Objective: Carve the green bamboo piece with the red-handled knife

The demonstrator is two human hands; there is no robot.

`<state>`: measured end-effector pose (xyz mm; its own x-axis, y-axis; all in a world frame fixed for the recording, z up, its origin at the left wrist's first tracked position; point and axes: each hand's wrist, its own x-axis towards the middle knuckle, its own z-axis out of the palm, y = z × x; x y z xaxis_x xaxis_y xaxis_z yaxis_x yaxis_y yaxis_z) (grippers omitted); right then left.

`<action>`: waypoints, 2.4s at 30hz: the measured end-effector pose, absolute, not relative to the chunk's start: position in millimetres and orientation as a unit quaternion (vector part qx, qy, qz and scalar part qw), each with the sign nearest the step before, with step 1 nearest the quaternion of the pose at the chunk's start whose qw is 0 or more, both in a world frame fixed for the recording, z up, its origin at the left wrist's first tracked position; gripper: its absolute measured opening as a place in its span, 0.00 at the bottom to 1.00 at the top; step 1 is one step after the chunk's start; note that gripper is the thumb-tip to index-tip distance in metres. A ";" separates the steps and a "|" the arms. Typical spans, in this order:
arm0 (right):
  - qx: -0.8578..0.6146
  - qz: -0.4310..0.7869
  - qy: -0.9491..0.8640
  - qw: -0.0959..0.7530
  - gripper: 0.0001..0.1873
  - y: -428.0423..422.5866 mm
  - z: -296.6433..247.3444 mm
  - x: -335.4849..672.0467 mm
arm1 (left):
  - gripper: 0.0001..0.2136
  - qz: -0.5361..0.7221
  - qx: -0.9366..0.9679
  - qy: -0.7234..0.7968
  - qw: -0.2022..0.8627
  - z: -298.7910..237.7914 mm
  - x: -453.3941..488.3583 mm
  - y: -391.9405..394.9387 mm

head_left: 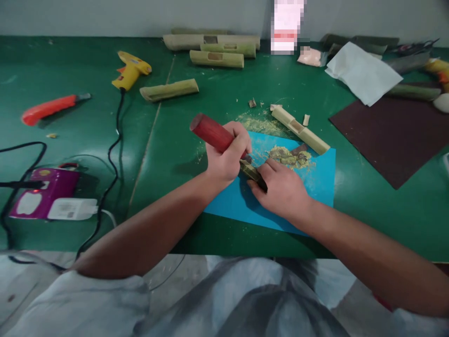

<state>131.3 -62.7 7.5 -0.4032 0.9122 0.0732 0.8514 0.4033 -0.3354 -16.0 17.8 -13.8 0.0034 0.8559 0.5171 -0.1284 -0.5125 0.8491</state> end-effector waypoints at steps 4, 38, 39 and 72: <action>-0.530 0.118 -0.833 0.110 0.13 -63.5 10.0 131.3 | 0.21 0.622 0.607 0.311 0.385 -12.5 -16.4 14.1; -0.526 0.087 -0.837 0.122 0.12 -65.4 7.7 130.4 | 0.19 0.635 0.603 0.288 0.387 -8.7 -14.2 9.3; -0.526 0.087 -0.837 0.122 0.12 -65.4 7.6 130.6 | 0.19 0.633 0.603 0.293 0.387 -8.2 -14.4 9.3; -0.510 0.117 -0.841 0.138 0.13 -64.3 7.4 131.2 | 0.20 0.626 0.622 0.298 0.364 -8.4 -18.6 7.2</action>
<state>131.2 -64.3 7.4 -0.4408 0.8905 0.1131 0.8260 0.4517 -0.3372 -18.6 7.2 -8.4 0.0400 0.8264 0.5617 -0.0848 -0.5573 0.8260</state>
